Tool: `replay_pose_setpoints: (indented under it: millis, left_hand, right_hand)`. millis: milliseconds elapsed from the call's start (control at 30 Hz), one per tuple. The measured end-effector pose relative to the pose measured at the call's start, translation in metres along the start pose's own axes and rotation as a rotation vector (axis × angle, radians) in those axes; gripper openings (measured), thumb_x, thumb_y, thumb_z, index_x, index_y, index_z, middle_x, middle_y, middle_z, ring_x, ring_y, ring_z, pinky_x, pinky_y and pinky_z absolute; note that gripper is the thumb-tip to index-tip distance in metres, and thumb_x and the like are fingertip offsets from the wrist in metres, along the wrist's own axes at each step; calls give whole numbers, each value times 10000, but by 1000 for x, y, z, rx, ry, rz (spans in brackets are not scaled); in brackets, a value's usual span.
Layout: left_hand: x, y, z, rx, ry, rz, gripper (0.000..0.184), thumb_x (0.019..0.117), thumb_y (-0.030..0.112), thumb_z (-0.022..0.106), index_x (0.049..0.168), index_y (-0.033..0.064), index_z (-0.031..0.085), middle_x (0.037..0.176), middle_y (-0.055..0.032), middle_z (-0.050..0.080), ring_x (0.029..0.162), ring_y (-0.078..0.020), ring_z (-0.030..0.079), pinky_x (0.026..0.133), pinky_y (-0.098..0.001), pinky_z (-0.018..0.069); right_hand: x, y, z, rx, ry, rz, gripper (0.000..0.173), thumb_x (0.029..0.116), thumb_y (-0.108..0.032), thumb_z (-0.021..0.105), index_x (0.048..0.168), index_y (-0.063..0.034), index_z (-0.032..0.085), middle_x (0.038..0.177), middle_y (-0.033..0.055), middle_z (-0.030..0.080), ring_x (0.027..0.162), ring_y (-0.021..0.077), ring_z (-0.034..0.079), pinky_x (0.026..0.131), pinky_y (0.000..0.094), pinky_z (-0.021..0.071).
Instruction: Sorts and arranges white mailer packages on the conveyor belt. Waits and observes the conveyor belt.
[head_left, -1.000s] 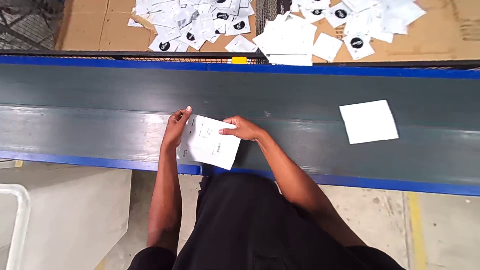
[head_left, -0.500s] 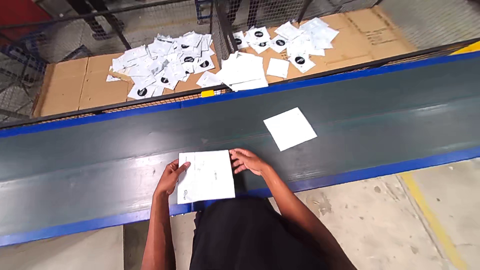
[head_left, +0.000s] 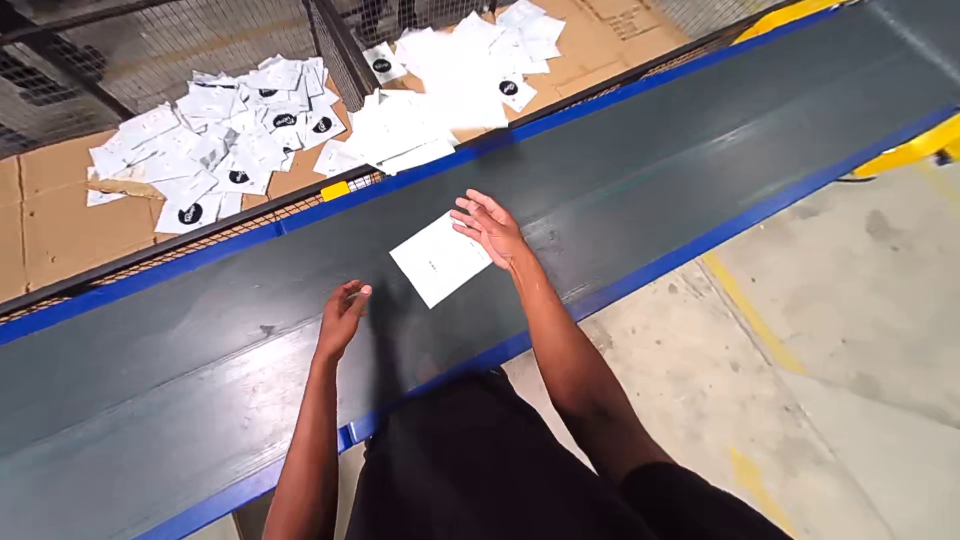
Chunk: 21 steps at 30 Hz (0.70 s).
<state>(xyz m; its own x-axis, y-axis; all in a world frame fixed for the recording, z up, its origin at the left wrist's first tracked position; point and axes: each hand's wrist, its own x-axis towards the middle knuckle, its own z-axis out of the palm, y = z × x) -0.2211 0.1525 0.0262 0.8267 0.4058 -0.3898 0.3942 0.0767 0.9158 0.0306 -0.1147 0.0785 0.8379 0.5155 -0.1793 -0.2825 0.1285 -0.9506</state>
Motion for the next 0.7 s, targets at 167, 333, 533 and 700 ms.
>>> replay_pose_setpoints:
  millis: [167, 333, 533, 700]
  left_hand:
    - [39, -36, 28, 598, 47, 200, 755, 954, 495, 644, 1478, -20, 468, 1522, -237, 463, 1402, -310, 483, 1134, -457, 454]
    - [63, -51, 18, 992, 36, 88, 1017, 870, 620, 660, 1618, 60, 258, 1669, -232, 217, 1548, -436, 162, 1187, -680, 202]
    - [48, -28, -39, 1012, -61, -218, 918, 787, 465, 827, 1503, 56, 421, 1391, -237, 583, 1318, -429, 530, 1099, -715, 330]
    - [16, -49, -71, 968, -246, -179, 361, 922, 245, 722, 1162, -24, 689, 1198, -273, 639, 1144, -425, 625, 1012, -608, 499]
  right_hand:
    - [4, 78, 1, -1090, -38, 129, 741, 916, -495, 711, 1495, -86, 492, 1460, 177, 557, 1295, 322, 581, 1079, 528, 487]
    - [-24, 139, 46, -1323, -68, 92, 775, 855, -497, 735, 1503, -143, 500, 1472, 150, 527, 1363, 404, 464, 1057, 603, 441]
    - [-37, 155, 95, -1048, -159, 186, 855, 849, -277, 783, 1556, -60, 355, 1281, 154, 642, 1220, 317, 607, 1056, 504, 501]
    - [-55, 156, 108, -854, -439, 308, 681, 899, -415, 761, 1413, -53, 501, 971, 108, 697, 890, 248, 688, 874, 476, 571]
